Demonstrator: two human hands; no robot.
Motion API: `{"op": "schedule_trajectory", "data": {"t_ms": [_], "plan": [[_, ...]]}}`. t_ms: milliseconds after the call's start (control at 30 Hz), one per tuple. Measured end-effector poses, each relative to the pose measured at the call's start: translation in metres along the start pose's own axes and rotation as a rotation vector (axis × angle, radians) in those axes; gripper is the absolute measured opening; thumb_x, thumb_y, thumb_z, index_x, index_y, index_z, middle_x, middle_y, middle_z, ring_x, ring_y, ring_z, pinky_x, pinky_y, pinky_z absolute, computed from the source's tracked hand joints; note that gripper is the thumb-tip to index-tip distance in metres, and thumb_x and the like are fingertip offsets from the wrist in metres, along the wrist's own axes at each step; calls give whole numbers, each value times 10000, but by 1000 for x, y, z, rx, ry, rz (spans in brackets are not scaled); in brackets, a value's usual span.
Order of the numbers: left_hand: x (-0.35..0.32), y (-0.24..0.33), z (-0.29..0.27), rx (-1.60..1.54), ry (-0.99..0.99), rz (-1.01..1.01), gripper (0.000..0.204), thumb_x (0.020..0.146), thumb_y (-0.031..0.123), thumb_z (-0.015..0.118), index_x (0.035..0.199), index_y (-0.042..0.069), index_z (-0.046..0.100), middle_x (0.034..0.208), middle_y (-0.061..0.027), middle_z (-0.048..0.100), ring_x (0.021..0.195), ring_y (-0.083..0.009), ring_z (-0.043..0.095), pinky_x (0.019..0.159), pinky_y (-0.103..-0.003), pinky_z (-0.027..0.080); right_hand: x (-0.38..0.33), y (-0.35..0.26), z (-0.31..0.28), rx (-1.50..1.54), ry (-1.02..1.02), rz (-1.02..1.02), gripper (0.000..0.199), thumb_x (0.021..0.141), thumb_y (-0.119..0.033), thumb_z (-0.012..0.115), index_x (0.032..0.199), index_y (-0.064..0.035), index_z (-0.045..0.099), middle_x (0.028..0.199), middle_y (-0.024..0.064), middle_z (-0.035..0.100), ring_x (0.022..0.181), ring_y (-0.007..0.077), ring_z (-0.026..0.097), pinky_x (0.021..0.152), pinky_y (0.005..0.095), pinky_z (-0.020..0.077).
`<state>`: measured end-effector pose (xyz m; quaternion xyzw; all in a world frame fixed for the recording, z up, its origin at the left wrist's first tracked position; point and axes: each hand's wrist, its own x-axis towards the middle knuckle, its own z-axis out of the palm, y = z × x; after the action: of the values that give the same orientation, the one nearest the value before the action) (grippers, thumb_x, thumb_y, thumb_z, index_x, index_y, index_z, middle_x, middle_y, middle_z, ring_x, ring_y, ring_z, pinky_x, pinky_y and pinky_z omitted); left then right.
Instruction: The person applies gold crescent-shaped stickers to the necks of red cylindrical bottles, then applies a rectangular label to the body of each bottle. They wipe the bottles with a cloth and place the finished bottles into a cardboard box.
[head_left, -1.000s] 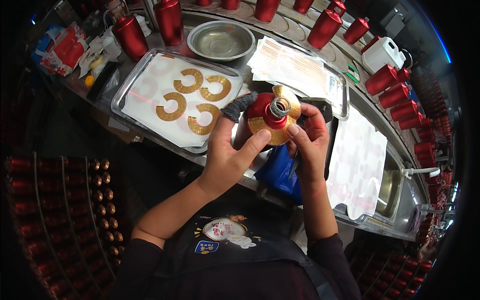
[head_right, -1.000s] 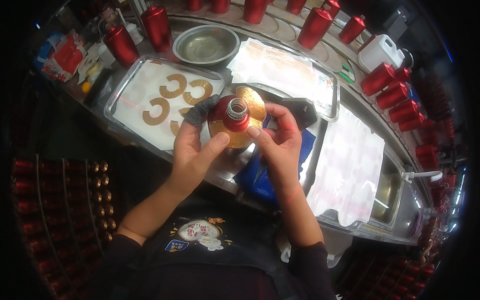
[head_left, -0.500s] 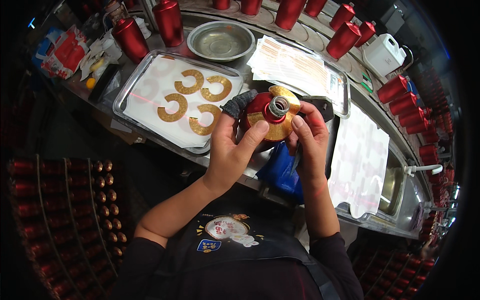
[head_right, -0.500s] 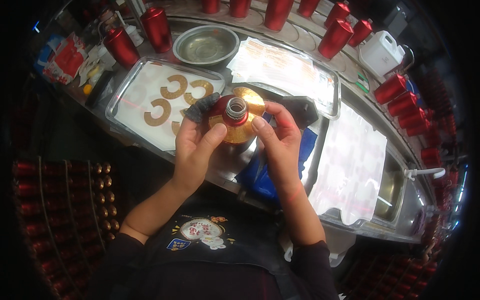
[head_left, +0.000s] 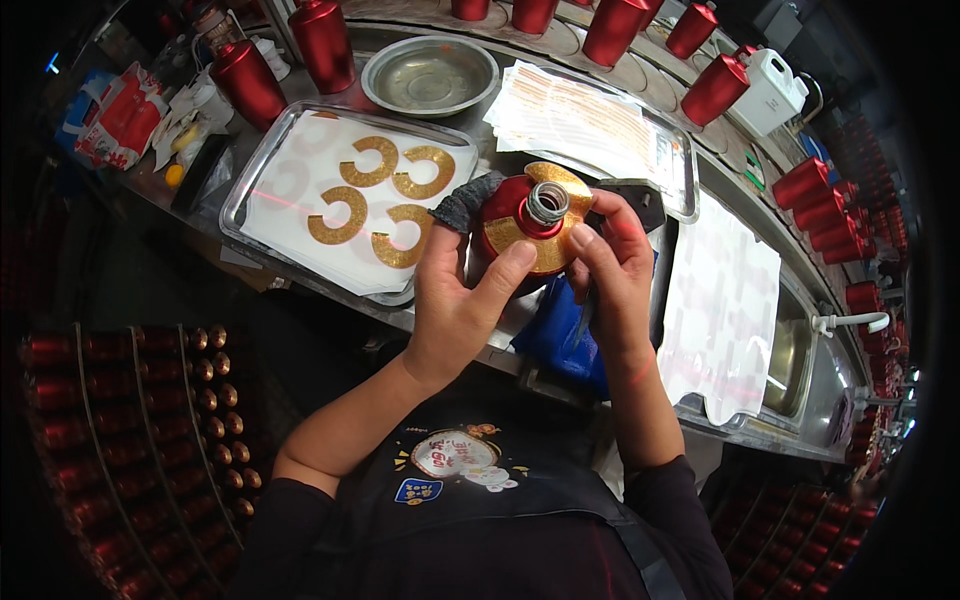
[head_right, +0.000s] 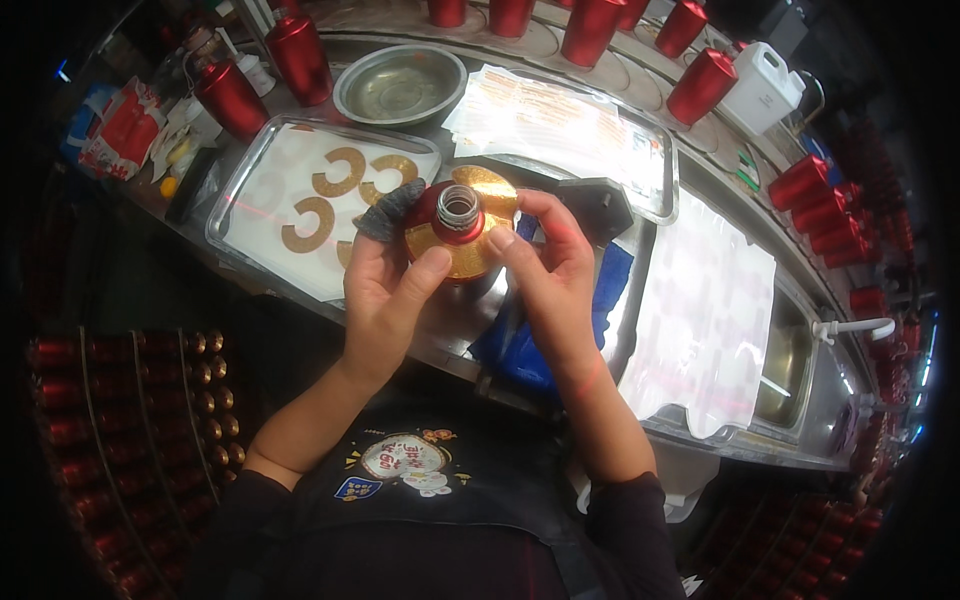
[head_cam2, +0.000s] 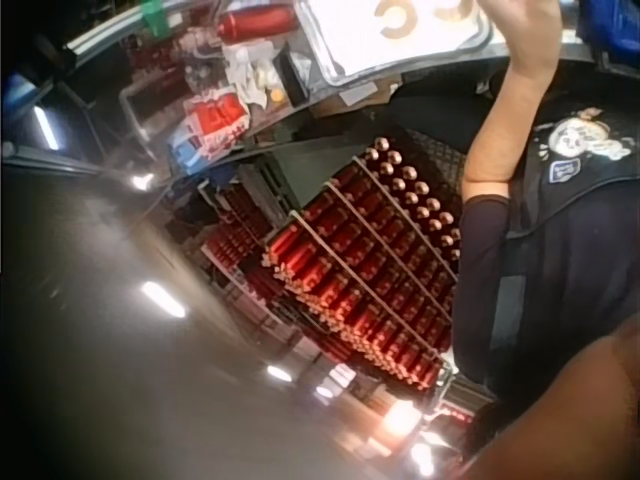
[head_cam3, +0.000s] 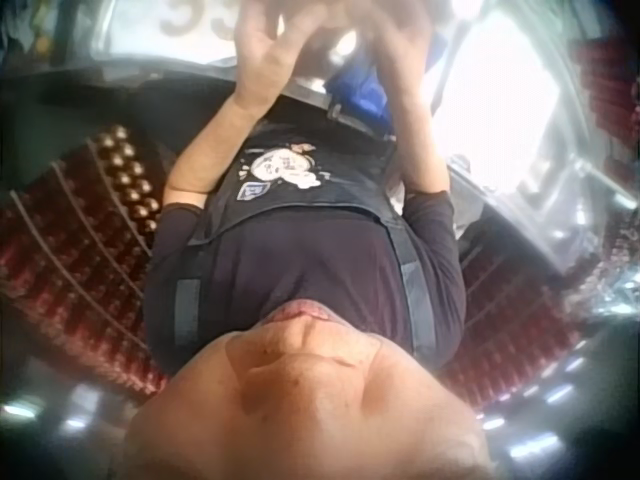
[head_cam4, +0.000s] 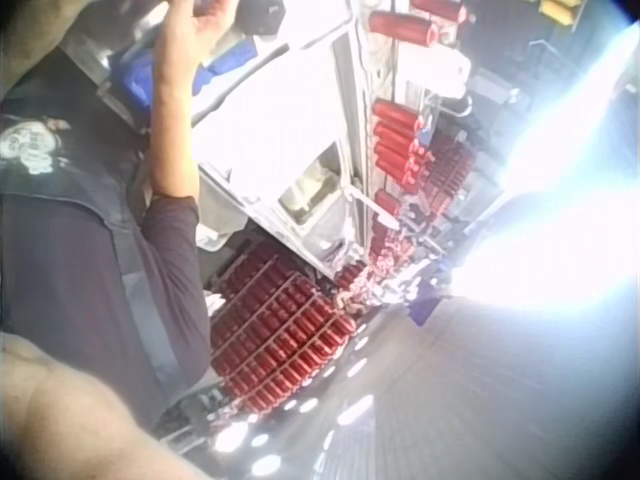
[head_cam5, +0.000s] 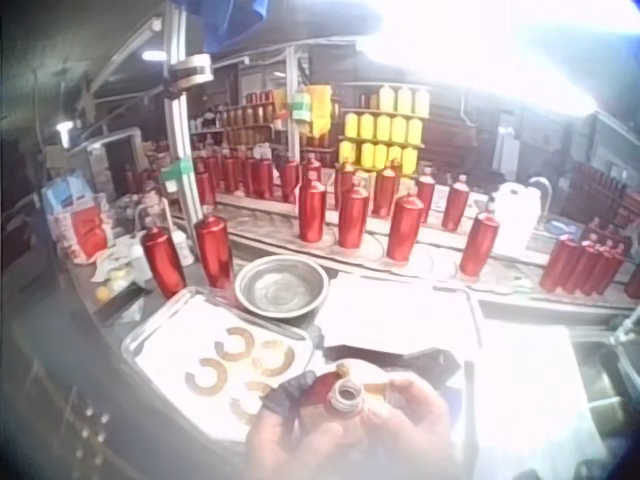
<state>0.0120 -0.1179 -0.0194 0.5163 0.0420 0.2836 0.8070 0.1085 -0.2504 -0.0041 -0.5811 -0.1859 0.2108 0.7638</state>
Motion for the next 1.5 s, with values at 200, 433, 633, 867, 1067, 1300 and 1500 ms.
{"op": "schedule_trajectory", "data": {"t_ms": [200,433,633,867,1067,1300,1500], "plan": [[4,-2,-1,26,16,-1,464,972,114,697,1366,-17,490,1283,-93,595,1158,-140,589,1006,-299,496,2,-2,3,-57,-35,-57,354,926,-45,726,1244,8,579,1136,79,688,935,111,699,813,225,560],[2,-7,-4,-33,25,-14,500,957,152,726,1369,-20,499,1307,-117,581,1185,-165,583,1023,-311,487,0,0,6,-71,-3,-71,372,921,-52,733,1254,4,575,1161,75,671,950,113,695,820,227,562],[-17,-7,-19,587,-39,400,577,956,424,710,1307,-18,592,1423,-238,443,1296,-350,512,1067,-417,444,0,2,3,-85,-50,-99,449,886,-78,772,1281,-17,567,1186,67,661,908,90,687,757,199,550],[-3,-13,-30,731,-42,404,479,984,364,679,1240,-37,628,1254,-197,523,1185,-341,565,984,-382,482,1,8,4,-140,-11,-92,485,861,-109,804,1279,-41,566,1099,36,693,747,18,636,636,145,474],[-16,-9,-28,899,-85,524,429,944,385,706,1152,11,720,1362,-269,505,1174,-406,589,977,-439,495,1,8,6,-131,-28,-22,482,893,-67,746,1317,-40,517,1153,52,677,953,97,679,803,221,542],[-24,-7,-13,1161,-51,570,370,875,349,750,1148,100,748,1350,-300,482,1138,-439,599,924,-461,524,2,10,9,41,-21,-113,283,953,-70,674,1218,-42,581,1077,29,689,876,39,627,720,185,477],[-28,-9,6,1326,-15,522,407,793,254,810,1180,154,732,1404,-293,402,1220,-437,527,967,-483,491,8,9,6,18,16,-89,171,993,-103,618,1159,-62,608,929,-30,656,673,-5,467,585,164,360]]}}
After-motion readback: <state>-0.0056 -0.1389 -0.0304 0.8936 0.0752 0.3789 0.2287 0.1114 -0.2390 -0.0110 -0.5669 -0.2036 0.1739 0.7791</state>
